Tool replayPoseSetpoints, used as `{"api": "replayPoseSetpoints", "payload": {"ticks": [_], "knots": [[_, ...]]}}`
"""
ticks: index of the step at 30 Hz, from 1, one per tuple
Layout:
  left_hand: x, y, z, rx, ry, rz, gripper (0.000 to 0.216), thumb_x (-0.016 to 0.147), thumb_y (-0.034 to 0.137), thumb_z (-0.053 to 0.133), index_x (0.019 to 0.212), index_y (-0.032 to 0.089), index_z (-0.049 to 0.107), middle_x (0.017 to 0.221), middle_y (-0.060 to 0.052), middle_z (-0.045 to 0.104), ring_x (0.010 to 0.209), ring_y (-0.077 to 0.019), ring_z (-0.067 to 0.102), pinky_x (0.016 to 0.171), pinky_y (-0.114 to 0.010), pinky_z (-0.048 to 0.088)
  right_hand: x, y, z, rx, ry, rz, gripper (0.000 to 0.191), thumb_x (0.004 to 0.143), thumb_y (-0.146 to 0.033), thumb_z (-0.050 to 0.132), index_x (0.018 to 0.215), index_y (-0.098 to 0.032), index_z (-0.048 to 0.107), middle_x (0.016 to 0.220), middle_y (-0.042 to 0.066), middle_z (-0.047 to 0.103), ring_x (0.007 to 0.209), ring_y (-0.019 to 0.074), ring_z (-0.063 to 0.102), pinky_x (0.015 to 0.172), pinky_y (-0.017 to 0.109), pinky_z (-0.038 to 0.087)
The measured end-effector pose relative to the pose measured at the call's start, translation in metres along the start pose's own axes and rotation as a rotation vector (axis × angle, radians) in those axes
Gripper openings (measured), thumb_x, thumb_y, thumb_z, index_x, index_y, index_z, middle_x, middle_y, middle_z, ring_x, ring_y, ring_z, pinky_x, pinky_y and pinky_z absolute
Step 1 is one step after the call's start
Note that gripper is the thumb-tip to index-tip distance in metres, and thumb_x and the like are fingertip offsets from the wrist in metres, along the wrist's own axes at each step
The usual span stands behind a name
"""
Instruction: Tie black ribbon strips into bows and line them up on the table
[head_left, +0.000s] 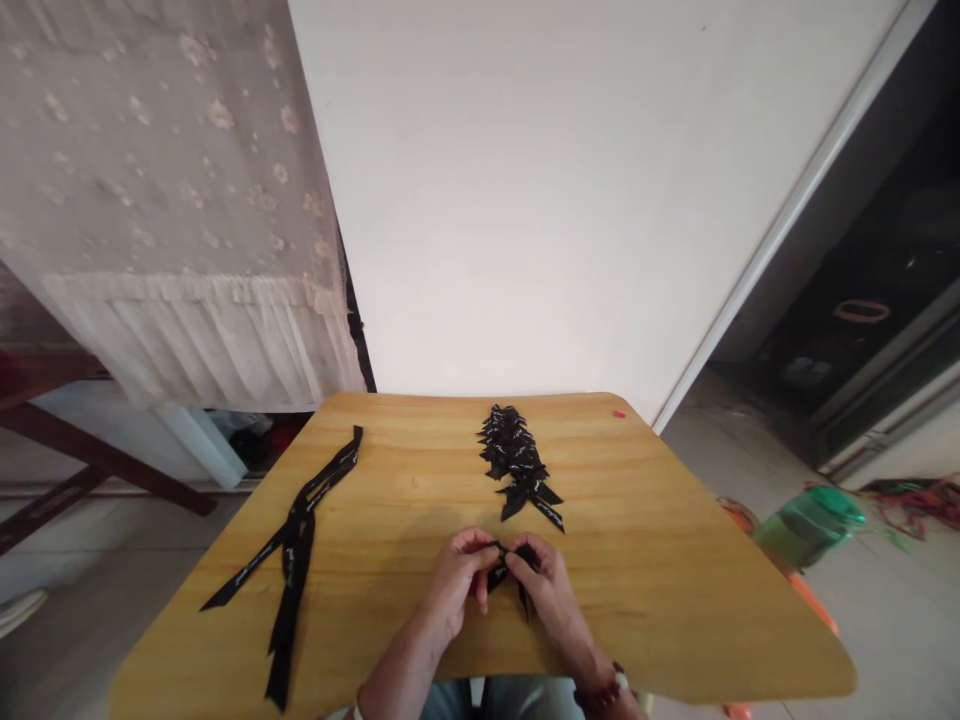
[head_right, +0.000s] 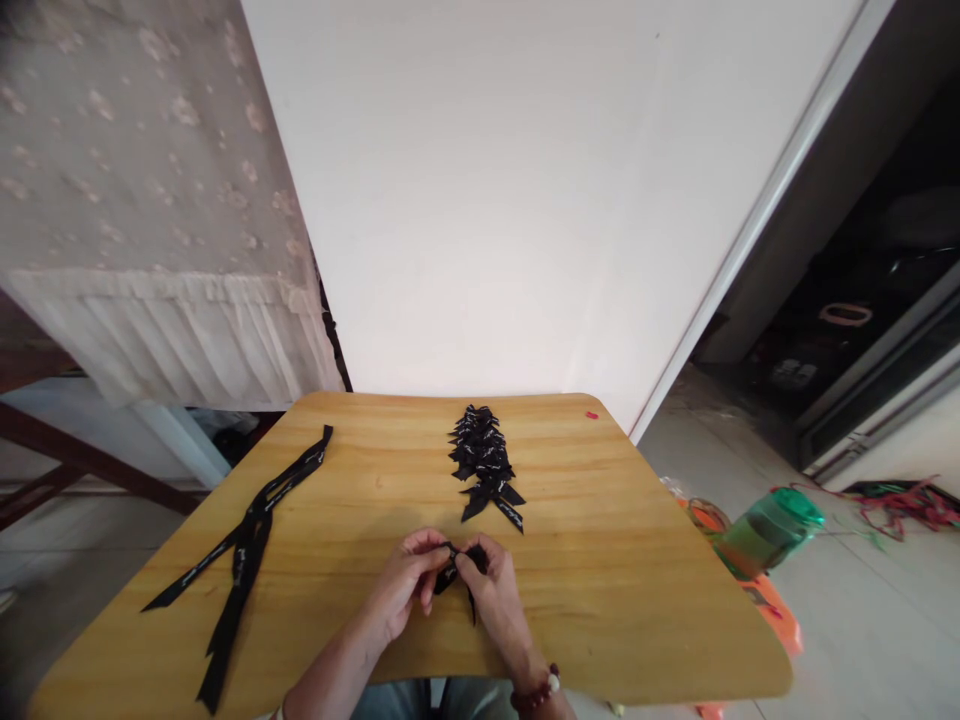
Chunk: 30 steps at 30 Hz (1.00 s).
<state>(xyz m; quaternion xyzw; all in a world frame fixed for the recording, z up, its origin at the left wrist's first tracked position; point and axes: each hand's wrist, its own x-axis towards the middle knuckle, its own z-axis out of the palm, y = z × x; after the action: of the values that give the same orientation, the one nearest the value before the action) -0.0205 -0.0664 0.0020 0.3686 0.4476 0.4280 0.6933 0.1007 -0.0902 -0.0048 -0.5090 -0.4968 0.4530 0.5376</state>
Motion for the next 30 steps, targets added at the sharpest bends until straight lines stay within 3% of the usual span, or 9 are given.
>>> {"api": "replayPoseSetpoints", "payload": {"ticks": [4,8,11,15,20,24,30], "knots": [[-0.001,0.0,-0.001,-0.014,0.004,0.005,0.016,0.056,0.024,0.063,0.062,0.015,0.051,0.042,0.008,0.047,0.021,-0.0023,0.029,0.022,-0.016,0.023,0.0,0.001,0.0,-0.021,0.011,-0.009,0.02,0.067,-0.034,0.058,0.061,-0.016,0.053,0.053,-0.003,0.05,0.051,0.0111,0.045,0.048,0.02,0.035],[-0.007,0.005,0.002,-0.008,0.105,0.053,0.019,0.058,0.022,0.06,0.074,0.014,0.053,0.062,0.003,0.057,0.024,-0.0015,0.035,0.024,-0.017,0.029,0.0,0.001,0.0,-0.015,0.06,-0.013,0.019,0.07,-0.033,0.057,0.065,-0.015,0.054,0.056,-0.002,0.05,0.053,0.0112,0.045,0.051,0.021,0.036],[-0.013,0.007,0.007,-0.013,0.107,0.046,0.02,0.059,0.02,0.058,0.077,0.014,0.052,0.072,0.0,0.058,0.031,-0.0047,0.045,0.028,-0.019,0.036,0.001,0.003,-0.001,-0.024,0.073,-0.02,0.017,0.071,-0.032,0.057,0.065,-0.015,0.055,0.057,-0.002,0.051,0.055,0.0113,0.045,0.053,0.021,0.037],[-0.013,0.003,0.014,-0.047,0.035,0.005,0.019,0.057,0.019,0.062,0.073,0.013,0.053,0.065,-0.001,0.058,0.051,-0.0122,0.057,0.04,-0.021,0.045,0.002,0.006,0.0,0.016,0.047,0.005,0.018,0.07,-0.032,0.058,0.065,-0.015,0.055,0.051,-0.004,0.049,0.05,0.0102,0.044,0.05,0.021,0.036],[-0.005,-0.005,0.013,-0.113,0.032,0.004,0.018,0.053,0.018,0.066,0.063,0.012,0.053,0.055,0.001,0.056,0.049,-0.0096,0.054,0.05,-0.023,0.048,0.001,0.007,0.001,0.13,0.054,0.028,0.024,0.07,-0.038,0.058,0.066,-0.014,0.058,0.059,-0.001,0.053,0.056,0.0114,0.047,0.053,0.021,0.038],[-0.003,-0.004,0.008,-0.171,0.042,-0.015,0.02,0.052,0.021,0.068,0.058,0.013,0.051,0.047,0.002,0.053,0.044,-0.0081,0.05,0.046,-0.022,0.046,0.0,0.012,0.002,0.25,0.125,0.126,0.032,0.073,-0.046,0.051,0.068,-0.015,0.059,0.06,0.0,0.054,0.055,0.0112,0.046,0.051,0.021,0.038],[-0.003,0.003,0.0,-0.174,0.068,-0.007,0.023,0.052,0.025,0.069,0.061,0.014,0.051,0.047,0.003,0.053,0.039,-0.0079,0.048,0.036,-0.019,0.04,0.001,0.013,0.002,0.145,0.094,0.075,0.036,0.076,-0.047,0.047,0.059,-0.016,0.055,0.05,-0.003,0.044,0.047,0.0093,0.037,0.045,0.021,0.03]]}}
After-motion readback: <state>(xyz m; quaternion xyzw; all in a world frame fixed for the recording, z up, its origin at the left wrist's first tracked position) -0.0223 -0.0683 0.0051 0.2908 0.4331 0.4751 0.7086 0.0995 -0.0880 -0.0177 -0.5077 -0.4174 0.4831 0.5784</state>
